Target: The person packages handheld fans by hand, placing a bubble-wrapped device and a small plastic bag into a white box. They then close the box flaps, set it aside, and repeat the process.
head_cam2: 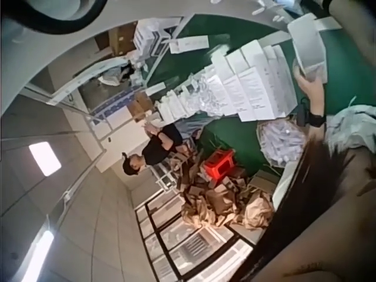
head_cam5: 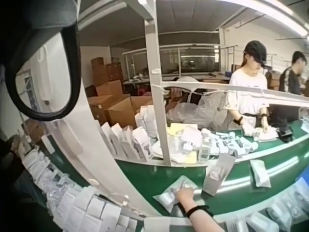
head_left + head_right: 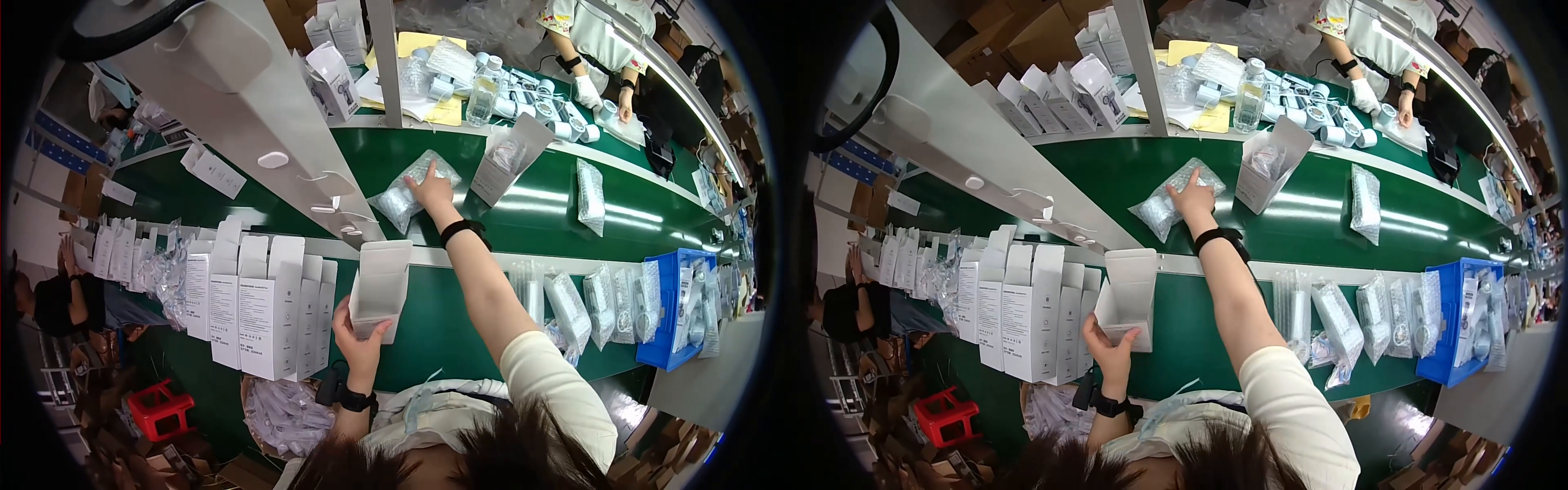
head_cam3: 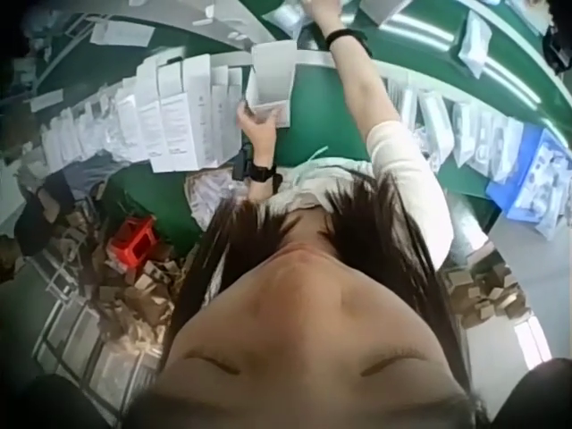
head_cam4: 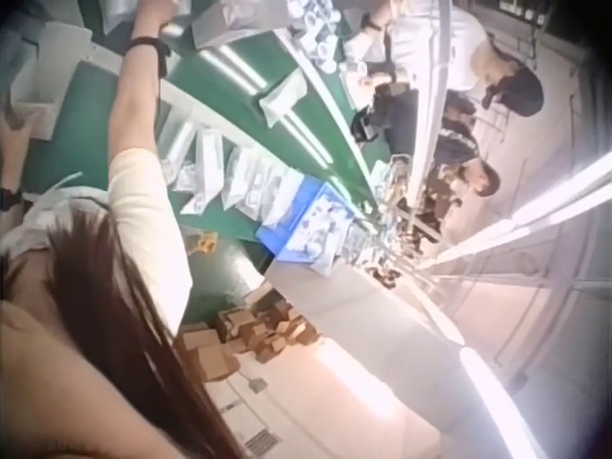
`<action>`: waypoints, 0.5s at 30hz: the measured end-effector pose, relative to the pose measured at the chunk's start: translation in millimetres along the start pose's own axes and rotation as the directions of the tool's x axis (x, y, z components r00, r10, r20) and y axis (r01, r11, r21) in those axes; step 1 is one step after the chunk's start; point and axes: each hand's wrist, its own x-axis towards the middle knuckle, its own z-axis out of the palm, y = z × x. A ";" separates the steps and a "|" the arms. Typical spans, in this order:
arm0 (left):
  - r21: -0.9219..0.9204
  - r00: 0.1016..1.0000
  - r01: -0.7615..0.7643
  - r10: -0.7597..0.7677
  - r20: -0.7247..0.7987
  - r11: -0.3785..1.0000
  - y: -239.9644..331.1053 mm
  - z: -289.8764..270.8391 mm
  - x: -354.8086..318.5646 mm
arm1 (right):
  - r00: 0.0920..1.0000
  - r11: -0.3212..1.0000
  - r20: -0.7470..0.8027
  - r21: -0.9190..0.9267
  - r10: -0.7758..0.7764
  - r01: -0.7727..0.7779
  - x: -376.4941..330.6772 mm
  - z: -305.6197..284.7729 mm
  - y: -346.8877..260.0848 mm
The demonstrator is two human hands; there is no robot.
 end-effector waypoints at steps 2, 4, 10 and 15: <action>-0.313 0.994 -0.058 0.027 -0.101 0.948 -11.6 6.3 -7.0 | 0.989 0.997 -0.125 0.011 0.082 -0.081 2.0 8.3 -9.3; -0.333 0.998 -0.001 -0.019 -0.058 0.943 -13.5 7.2 -12.3 | 0.989 0.981 -0.093 0.169 0.117 -0.100 -3.4 5.7 -12.0; 0.024 0.935 -0.167 0.151 0.321 0.986 -10.2 -18.4 -9.6 | 0.975 0.739 -0.015 0.650 -0.220 0.176 -50.3 -48.4 29.5; -0.093 0.893 -0.314 0.327 0.311 0.945 -6.5 -2.8 10.2 | 0.927 0.419 -0.073 0.877 -0.367 0.235 -152.0 -175.7 37.1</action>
